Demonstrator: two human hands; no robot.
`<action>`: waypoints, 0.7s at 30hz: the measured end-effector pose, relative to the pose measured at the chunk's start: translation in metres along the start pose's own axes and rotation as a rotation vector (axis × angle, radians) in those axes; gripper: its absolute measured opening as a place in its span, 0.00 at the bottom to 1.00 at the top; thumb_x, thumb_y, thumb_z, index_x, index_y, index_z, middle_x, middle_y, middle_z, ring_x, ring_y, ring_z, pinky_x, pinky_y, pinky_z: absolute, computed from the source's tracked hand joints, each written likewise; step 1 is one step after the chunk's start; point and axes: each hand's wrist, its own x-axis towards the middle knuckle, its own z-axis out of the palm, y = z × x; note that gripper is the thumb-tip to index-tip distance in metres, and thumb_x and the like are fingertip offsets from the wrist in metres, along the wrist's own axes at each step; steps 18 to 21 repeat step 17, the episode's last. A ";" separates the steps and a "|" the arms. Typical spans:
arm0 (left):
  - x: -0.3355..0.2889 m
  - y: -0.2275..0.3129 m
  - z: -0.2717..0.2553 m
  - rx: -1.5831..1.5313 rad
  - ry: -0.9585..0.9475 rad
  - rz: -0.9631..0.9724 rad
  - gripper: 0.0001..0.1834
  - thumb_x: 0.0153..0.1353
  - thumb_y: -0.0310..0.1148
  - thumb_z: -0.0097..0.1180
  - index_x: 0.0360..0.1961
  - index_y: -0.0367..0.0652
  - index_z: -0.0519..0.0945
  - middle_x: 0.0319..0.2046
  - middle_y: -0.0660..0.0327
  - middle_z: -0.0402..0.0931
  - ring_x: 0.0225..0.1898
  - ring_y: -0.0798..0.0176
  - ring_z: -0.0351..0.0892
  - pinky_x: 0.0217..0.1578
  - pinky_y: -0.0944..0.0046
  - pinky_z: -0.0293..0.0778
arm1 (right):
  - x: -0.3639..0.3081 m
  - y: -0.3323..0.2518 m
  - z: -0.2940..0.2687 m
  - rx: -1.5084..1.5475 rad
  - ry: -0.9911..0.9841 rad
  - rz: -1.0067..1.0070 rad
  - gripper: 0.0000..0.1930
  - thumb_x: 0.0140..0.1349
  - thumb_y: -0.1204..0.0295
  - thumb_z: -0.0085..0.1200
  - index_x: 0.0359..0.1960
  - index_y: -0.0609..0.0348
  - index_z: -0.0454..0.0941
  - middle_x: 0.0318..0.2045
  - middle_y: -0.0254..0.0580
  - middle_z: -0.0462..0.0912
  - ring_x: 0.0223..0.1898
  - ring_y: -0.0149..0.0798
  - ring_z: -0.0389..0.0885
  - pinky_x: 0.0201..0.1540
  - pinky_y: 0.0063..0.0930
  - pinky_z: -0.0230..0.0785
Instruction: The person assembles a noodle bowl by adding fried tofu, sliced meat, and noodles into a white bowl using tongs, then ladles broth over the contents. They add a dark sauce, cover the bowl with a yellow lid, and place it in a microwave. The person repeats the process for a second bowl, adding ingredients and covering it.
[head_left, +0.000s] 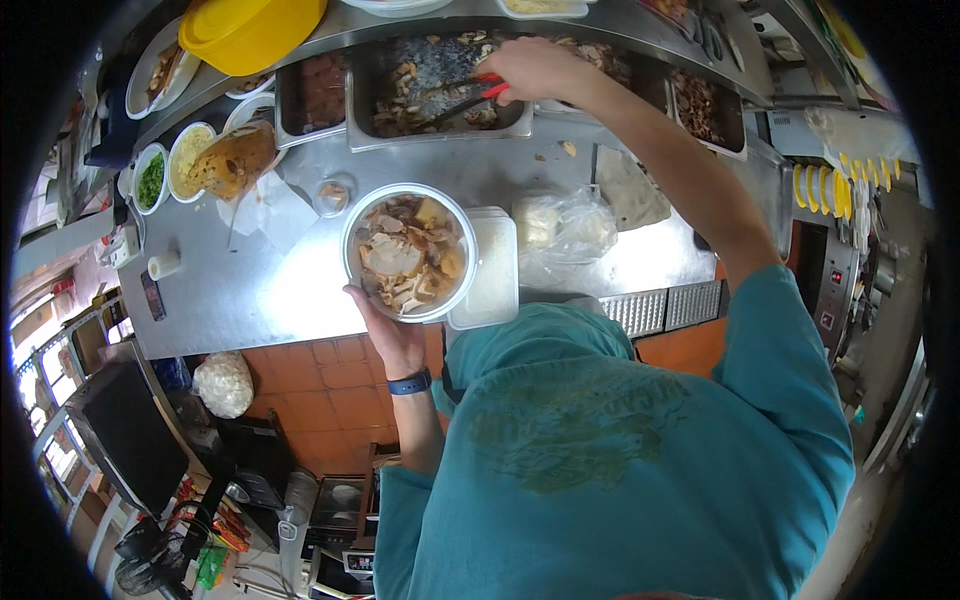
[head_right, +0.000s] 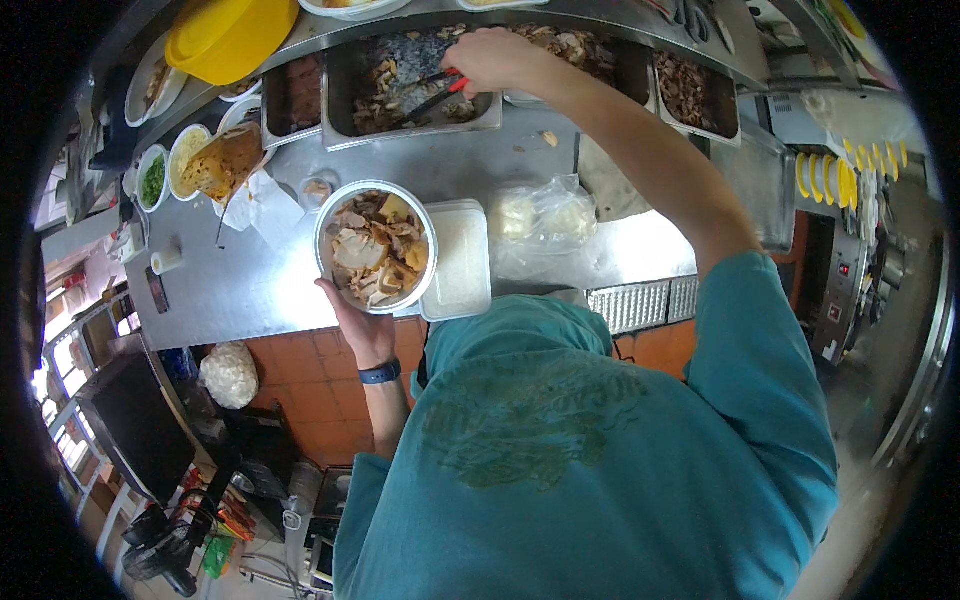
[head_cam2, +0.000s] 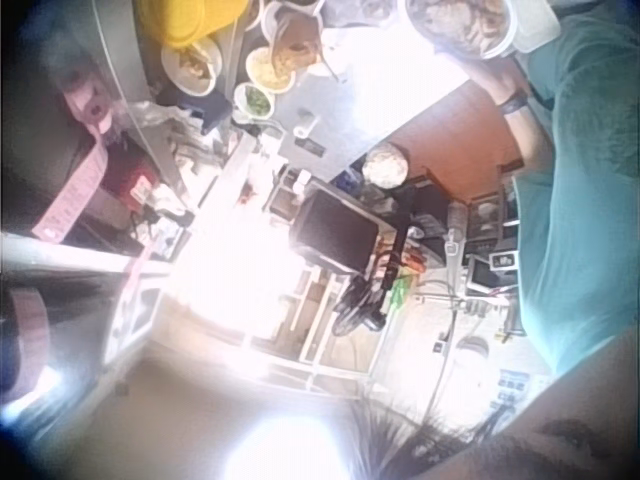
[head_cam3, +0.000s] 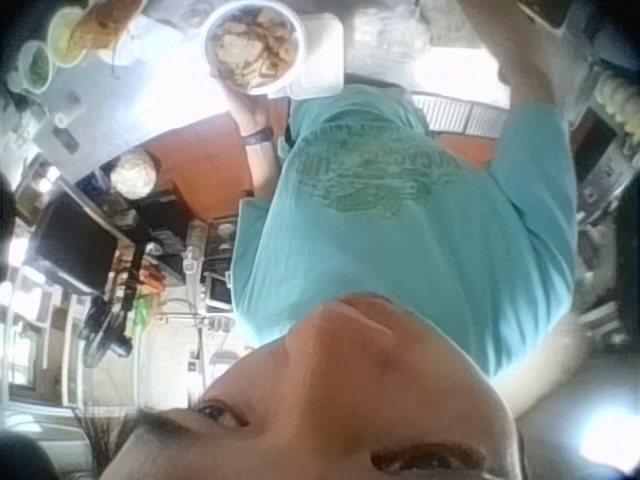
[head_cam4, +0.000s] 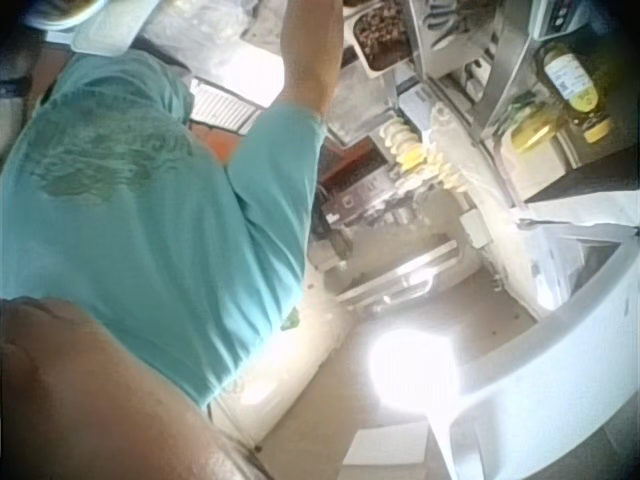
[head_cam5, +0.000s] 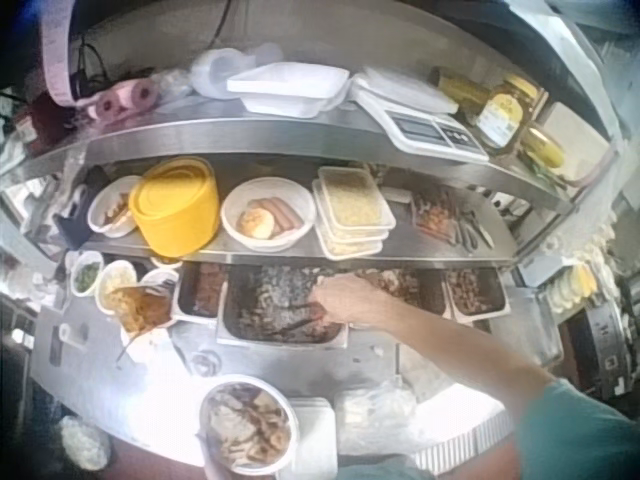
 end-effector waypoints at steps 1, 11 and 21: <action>0.000 -0.002 0.000 -0.002 0.002 0.017 0.40 0.74 0.62 0.32 0.75 0.43 0.52 0.72 0.53 0.56 0.71 0.51 0.58 0.70 0.49 0.61 | -0.005 0.009 -0.002 -0.005 0.033 -0.015 0.30 0.46 0.62 0.72 0.55 0.50 0.81 0.43 0.48 0.86 0.48 0.52 0.84 0.51 0.45 0.78; 0.001 -0.004 -0.004 -0.009 -0.015 -0.010 0.40 0.73 0.63 0.32 0.75 0.45 0.53 0.72 0.55 0.57 0.71 0.51 0.59 0.69 0.50 0.61 | 0.015 0.015 0.025 0.043 -0.030 -0.096 0.38 0.49 0.52 0.72 0.60 0.55 0.75 0.45 0.53 0.84 0.50 0.53 0.83 0.54 0.47 0.76; -0.002 -0.002 0.002 -0.033 -0.004 0.015 0.41 0.73 0.63 0.33 0.75 0.45 0.53 0.72 0.56 0.57 0.71 0.51 0.59 0.69 0.50 0.61 | 0.043 -0.002 0.025 -0.016 -0.108 0.001 0.37 0.55 0.52 0.68 0.65 0.53 0.71 0.48 0.54 0.83 0.53 0.56 0.80 0.60 0.47 0.71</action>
